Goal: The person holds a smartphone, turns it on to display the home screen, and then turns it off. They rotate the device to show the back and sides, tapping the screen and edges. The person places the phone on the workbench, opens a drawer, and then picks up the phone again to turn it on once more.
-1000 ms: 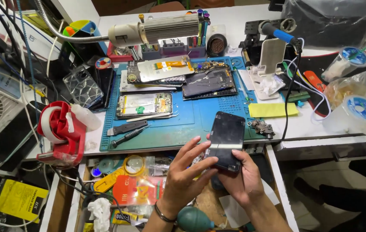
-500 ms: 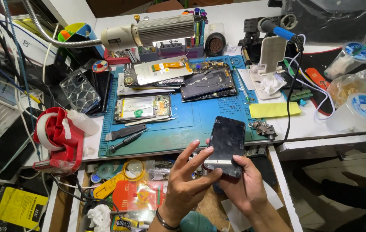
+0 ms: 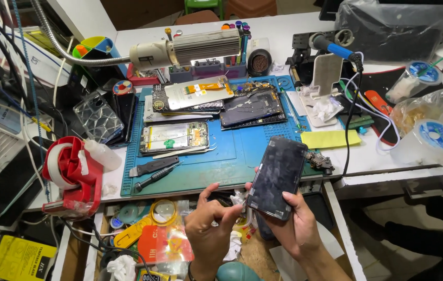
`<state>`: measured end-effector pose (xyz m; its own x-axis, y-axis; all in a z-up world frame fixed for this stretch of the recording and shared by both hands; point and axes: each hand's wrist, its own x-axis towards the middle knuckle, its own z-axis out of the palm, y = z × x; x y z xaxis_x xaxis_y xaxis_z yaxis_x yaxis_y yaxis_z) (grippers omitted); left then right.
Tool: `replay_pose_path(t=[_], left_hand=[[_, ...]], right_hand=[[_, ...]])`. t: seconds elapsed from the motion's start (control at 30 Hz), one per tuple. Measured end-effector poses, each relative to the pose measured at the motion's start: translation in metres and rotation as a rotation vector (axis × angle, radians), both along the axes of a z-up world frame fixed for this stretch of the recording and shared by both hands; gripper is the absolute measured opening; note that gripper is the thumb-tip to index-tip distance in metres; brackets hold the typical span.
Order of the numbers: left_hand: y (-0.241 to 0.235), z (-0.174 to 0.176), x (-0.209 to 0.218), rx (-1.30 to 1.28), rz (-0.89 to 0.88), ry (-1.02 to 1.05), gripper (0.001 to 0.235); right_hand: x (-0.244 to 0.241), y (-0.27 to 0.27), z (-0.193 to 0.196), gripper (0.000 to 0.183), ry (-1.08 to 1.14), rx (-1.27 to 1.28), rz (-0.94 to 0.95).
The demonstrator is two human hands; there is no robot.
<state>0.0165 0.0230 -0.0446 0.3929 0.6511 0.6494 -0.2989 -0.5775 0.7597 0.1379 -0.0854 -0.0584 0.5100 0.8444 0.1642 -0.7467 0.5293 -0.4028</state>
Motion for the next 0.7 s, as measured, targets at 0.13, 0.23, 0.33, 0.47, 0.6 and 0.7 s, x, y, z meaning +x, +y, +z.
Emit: replay_pose_path(t=[0.13, 0.23, 0.33, 0.47, 0.6, 0.7], left_hand=[[-0.003, -0.012, 0.001, -0.021, 0.038, 0.076, 0.013], [-0.013, -0.002, 0.004, -0.278, -0.074, 0.135, 0.05], [-0.018, -0.009, 0.013, -0.598, -0.283, 0.113, 0.054], [-0.033, -0.029, 0.024, -0.67, -0.489, 0.091, 0.065], [-0.047, -0.034, 0.028, -0.733, -0.536, 0.005, 0.073], [-0.05, -0.031, 0.028, -0.725, -0.565, -0.023, 0.081]], right_hand=[[-0.003, 0.001, 0.001, 0.058, -0.036, 0.035, -0.082], [-0.005, 0.0, 0.005, 0.06, -0.05, 0.062, -0.117], [-0.006, -0.002, 0.006, 0.062, -0.076, 0.056, -0.152], [-0.008, -0.002, -0.002, 0.061, -0.081, 0.066, -0.189], [-0.015, -0.001, 0.005, 0.059, -0.09, -0.078, -0.27], [-0.018, -0.001, 0.009, 0.068, 0.008, -0.421, -0.385]])
